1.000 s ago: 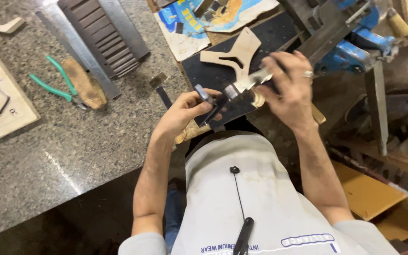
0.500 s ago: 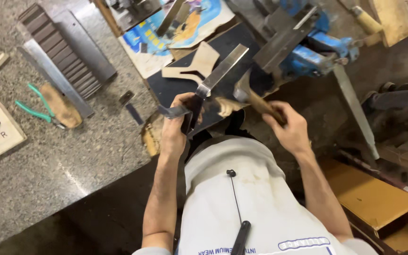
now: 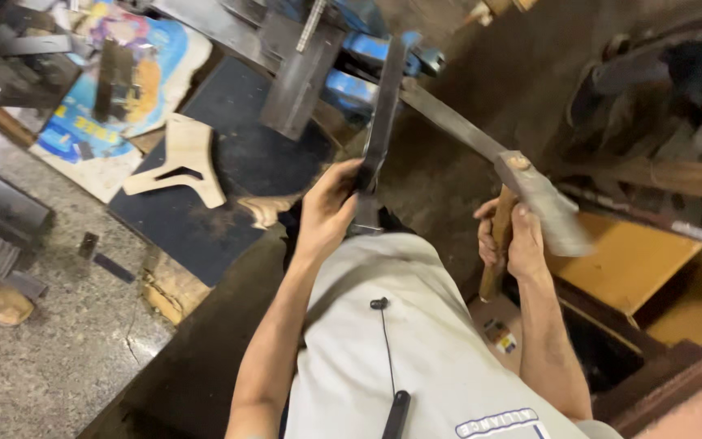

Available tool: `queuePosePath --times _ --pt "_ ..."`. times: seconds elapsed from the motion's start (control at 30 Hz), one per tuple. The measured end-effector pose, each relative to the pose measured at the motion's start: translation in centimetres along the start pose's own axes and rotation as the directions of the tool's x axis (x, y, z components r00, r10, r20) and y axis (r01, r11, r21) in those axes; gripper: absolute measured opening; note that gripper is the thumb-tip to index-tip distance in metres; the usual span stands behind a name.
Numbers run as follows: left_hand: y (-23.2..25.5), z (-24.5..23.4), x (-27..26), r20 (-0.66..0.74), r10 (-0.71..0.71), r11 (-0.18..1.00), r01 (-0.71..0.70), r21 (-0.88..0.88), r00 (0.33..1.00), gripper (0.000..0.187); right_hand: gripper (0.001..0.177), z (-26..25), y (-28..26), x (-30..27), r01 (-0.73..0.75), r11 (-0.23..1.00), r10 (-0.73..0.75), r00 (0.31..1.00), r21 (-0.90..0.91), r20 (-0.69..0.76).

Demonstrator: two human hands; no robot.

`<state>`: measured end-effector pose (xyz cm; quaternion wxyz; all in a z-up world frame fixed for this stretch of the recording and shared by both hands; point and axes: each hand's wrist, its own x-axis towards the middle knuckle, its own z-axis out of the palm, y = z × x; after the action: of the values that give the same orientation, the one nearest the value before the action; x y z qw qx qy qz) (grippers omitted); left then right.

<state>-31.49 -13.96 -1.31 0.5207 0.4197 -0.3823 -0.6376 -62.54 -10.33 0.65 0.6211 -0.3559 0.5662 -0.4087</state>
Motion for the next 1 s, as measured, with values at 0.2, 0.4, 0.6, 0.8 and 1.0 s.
queuePosePath --times 0.2,0.4,0.6,0.8,1.0 --pt "-2.6 5.0 3.6 0.118 0.083 0.967 -0.109 0.231 0.989 0.045 0.038 0.5 0.4 -1.3 -0.008 0.928 -0.075 0.975 -0.373 -0.209" --pt "-4.3 5.1 2.9 0.287 0.126 0.819 -0.262 0.51 0.95 0.055 0.036 -0.1 2.0 -1.7 0.058 0.967 -0.101 0.982 -0.247 -0.161" --pt "-6.9 5.4 7.4 0.139 0.058 0.792 -0.13 0.597 0.989 0.048 0.04 -1.3 1.8 -0.5 0.025 0.921 -0.114 0.971 -0.388 -0.21" --pt "-6.5 5.3 7.4 0.098 0.017 0.819 -0.071 0.569 0.995 0.044 0.039 -1.6 2.5 1.2 0.182 0.695 -0.341 0.935 -0.696 -0.095" --pt "-7.1 5.7 7.2 0.069 0.071 0.843 -0.097 0.53 0.995 0.042 0.038 -0.6 0.4 3.4 0.436 0.423 -0.61 0.785 -0.794 0.106"
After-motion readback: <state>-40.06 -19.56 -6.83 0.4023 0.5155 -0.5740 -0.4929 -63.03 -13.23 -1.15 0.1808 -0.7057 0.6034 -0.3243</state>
